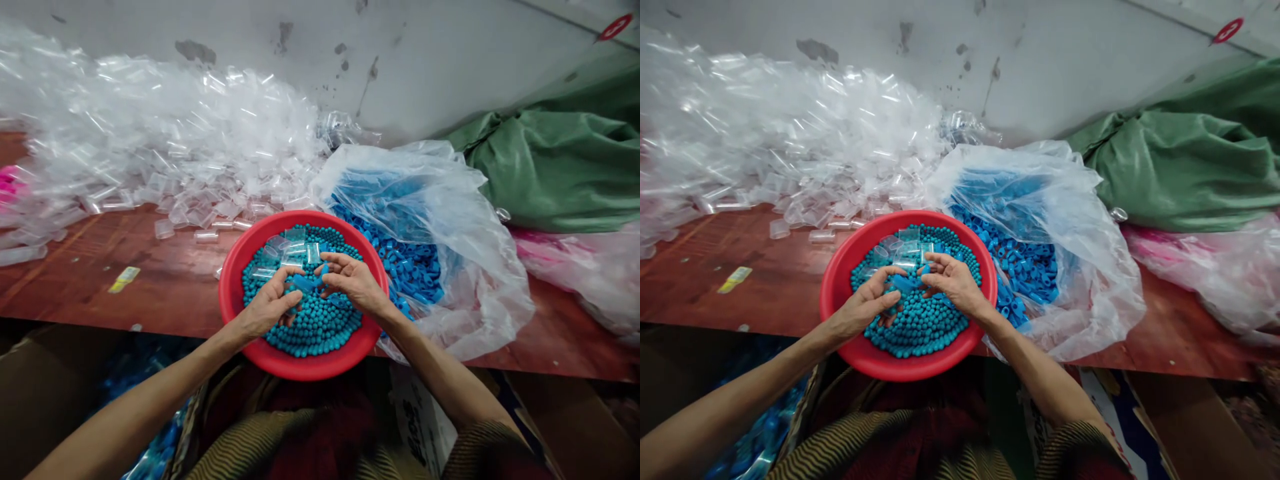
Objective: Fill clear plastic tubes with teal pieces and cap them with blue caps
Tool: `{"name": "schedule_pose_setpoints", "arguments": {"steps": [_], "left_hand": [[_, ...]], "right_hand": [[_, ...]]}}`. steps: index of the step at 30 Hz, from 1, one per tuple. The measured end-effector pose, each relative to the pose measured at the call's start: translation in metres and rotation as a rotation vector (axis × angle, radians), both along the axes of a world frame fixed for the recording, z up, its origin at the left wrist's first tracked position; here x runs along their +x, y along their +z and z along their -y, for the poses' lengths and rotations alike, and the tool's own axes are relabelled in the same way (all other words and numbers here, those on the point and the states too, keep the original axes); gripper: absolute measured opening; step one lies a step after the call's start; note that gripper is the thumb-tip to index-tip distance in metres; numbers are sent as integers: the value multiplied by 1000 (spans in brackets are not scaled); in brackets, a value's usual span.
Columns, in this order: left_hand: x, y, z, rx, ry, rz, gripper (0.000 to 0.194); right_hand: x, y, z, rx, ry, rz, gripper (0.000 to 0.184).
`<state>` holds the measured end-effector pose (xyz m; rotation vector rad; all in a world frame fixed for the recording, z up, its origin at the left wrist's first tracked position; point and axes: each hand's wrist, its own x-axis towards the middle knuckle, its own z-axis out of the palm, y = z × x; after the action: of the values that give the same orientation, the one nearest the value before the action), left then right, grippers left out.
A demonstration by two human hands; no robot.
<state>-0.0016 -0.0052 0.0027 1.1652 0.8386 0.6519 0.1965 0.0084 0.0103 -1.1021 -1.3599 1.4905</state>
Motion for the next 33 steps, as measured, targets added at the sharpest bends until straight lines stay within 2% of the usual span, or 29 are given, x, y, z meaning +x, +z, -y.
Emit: {"name": "schedule_pose_setpoints", "arguments": {"steps": [2,4,6,8,11,12,14,17,21,27,30,33], "left_hand": [[2,1,2,18,30,-31,45],[5,2,5,37,74,-59,49],[8,3,8,47,93,-79,57],[11,3,11,63,108,-90,62],[14,0,11,116,133,-63,60],[14,-1,11,130,132,-47,57],[15,-4,10,146,122,-20,50],[18,-6,12,159,153,21,40],[24,-6,18,176,239,39,29],[25,-3,22,341,294,-8,24],[21,-4,19,363,338,10,23],[13,-4,15,273,315,23,28]], "right_hand": [[-5,0,2,90,-73,99,40],[-12,4,7,272,-85,275,31],[-17,8,15,462,3,457,31],[-23,10,24,589,133,601,46],[-30,5,36,640,215,770,95],[-32,2,38,633,205,824,103],[-36,-1,42,622,165,933,105],[-41,0,44,675,114,1058,97],[-44,2,44,738,94,1145,91],[-48,-2,44,760,107,1155,92],[-47,1,40,765,131,1090,96],[-42,2,33,768,162,917,106]]}}
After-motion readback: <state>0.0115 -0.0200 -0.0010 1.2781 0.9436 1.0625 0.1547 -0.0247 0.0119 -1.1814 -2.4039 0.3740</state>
